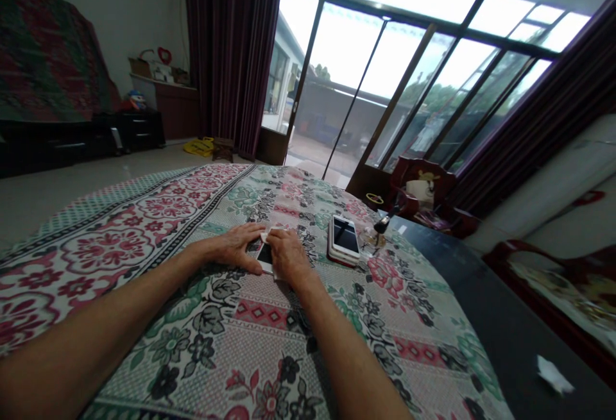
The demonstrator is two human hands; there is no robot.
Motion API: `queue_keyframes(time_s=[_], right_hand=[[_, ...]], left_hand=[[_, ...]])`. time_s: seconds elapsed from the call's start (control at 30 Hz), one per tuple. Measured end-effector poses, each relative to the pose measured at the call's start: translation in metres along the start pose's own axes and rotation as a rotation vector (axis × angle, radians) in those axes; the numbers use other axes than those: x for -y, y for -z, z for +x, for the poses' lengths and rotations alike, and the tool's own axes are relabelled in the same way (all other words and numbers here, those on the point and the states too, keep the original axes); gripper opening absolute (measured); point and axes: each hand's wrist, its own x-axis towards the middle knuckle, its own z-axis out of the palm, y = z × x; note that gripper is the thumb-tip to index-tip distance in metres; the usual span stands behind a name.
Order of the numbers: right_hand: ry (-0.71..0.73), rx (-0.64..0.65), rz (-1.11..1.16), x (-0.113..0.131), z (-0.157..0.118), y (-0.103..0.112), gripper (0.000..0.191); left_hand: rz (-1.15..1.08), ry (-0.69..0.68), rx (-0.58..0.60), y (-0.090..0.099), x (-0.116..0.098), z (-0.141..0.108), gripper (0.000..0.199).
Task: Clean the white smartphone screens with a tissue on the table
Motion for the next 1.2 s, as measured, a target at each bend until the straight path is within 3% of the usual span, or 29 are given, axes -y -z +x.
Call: queue_keyframes(time_s=[0.23,0.5,0.83,1.2], right_hand=[[0.050,-0.030,0.073,0.015,-0.026,0.004,0.030],[0.134,-0.038,0.175,0.022,-0.037,0.008,0.028],[0.086,-0.103,0.244,0.035,-0.044,0.006,0.023],[-0.091,-0.216,0.174,-0.005,-0.031,-0.006,0.027]], left_hand=[[0.042,0.010,0.094,0.007,0.000,-0.002,0.113],[-0.038,-0.008,0.130,0.010,0.011,0.000,0.109],[-0.040,-0.013,0.170,0.012,0.010,0.000,0.113],[0.047,0.024,0.090,0.005,0.002,0.000,0.108]])
